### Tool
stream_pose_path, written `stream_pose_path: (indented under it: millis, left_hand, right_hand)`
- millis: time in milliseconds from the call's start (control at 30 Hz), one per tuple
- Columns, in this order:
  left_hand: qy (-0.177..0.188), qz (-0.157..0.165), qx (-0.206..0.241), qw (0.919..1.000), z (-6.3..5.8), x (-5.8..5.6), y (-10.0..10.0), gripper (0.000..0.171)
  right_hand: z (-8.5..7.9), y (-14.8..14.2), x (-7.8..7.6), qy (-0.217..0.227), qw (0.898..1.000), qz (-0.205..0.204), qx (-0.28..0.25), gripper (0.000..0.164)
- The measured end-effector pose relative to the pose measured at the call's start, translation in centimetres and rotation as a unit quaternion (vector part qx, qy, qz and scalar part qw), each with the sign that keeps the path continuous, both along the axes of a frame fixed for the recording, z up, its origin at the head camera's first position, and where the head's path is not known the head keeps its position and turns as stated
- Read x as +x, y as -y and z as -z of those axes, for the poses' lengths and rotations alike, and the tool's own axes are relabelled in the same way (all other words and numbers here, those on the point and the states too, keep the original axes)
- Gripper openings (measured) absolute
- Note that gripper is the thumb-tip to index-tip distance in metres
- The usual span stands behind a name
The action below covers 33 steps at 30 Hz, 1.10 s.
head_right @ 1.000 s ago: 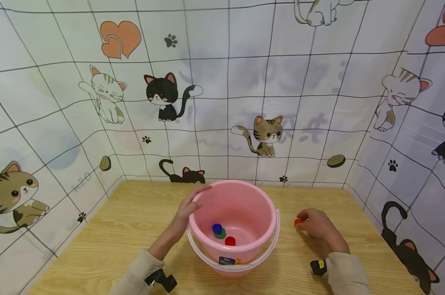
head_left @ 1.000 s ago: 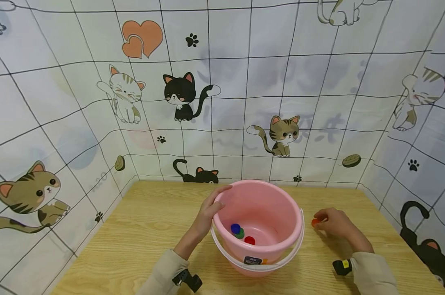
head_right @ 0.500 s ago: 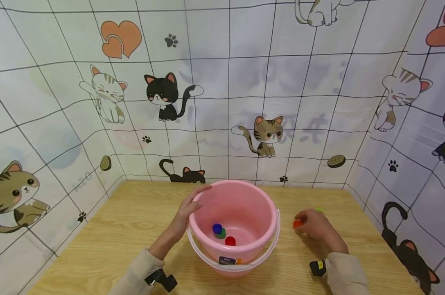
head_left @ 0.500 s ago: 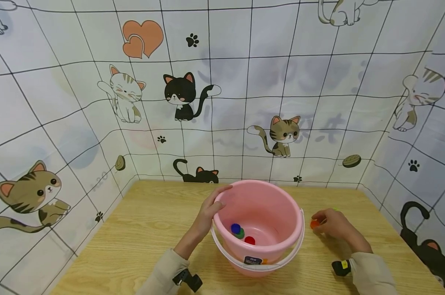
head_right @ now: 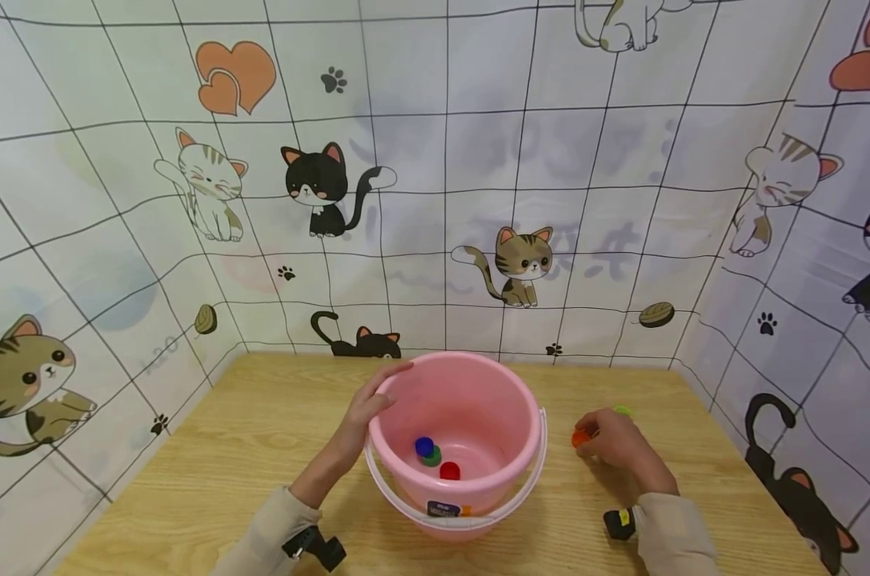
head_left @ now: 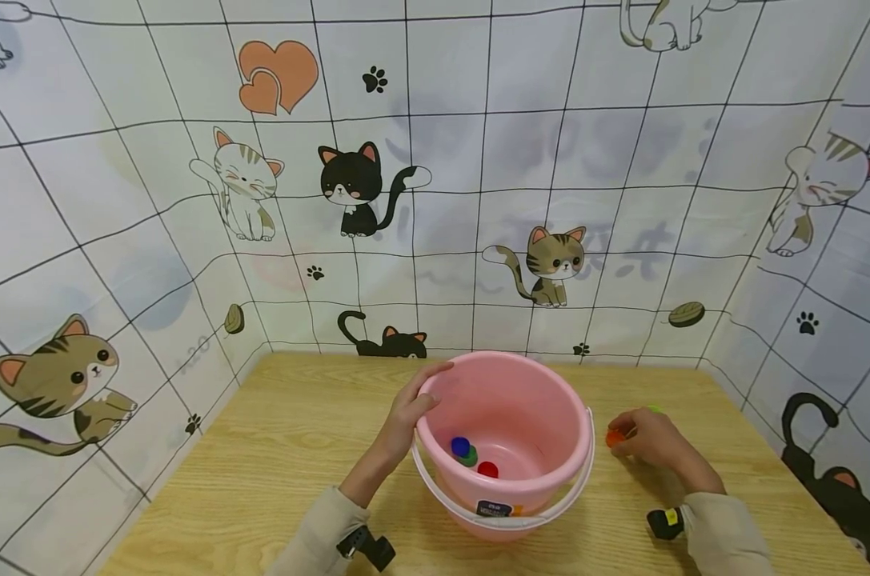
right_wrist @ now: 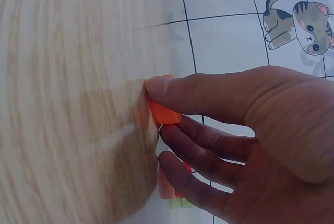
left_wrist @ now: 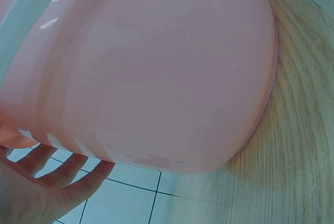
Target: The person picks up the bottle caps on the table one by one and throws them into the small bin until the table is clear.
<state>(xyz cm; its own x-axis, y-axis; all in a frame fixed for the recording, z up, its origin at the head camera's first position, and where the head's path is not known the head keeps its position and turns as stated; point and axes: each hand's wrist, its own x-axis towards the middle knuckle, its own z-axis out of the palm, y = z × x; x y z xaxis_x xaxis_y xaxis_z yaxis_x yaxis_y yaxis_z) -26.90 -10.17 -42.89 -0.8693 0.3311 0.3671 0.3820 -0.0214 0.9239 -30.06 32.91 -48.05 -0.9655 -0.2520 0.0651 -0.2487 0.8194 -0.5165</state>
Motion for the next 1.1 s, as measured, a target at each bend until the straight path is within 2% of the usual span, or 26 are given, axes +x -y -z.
stream_pose_path:
  millis: [233, 667, 1100]
  left_hand:
    - [0.006, 0.005, 0.003, 1.0000, 0.0, 0.0, 0.0, 0.054]
    - [0.003, 0.002, 0.004, 1.0000, 0.0, 0.0, 0.0, 0.056]
    - [0.000, 0.010, 0.009, 0.9999, 0.0, 0.0, 0.0, 0.056]
  right_hand:
    - [-0.1, 0.0, 0.0, 0.009, 1.000, 0.005, 0.003, 0.038]
    - [-0.8, 0.1, 0.1, 0.020, 1.000, 0.005, -0.003, 0.043]
    - [-1.0, 0.1, 0.3, -0.006, 1.000, -0.009, 0.011, 0.041]
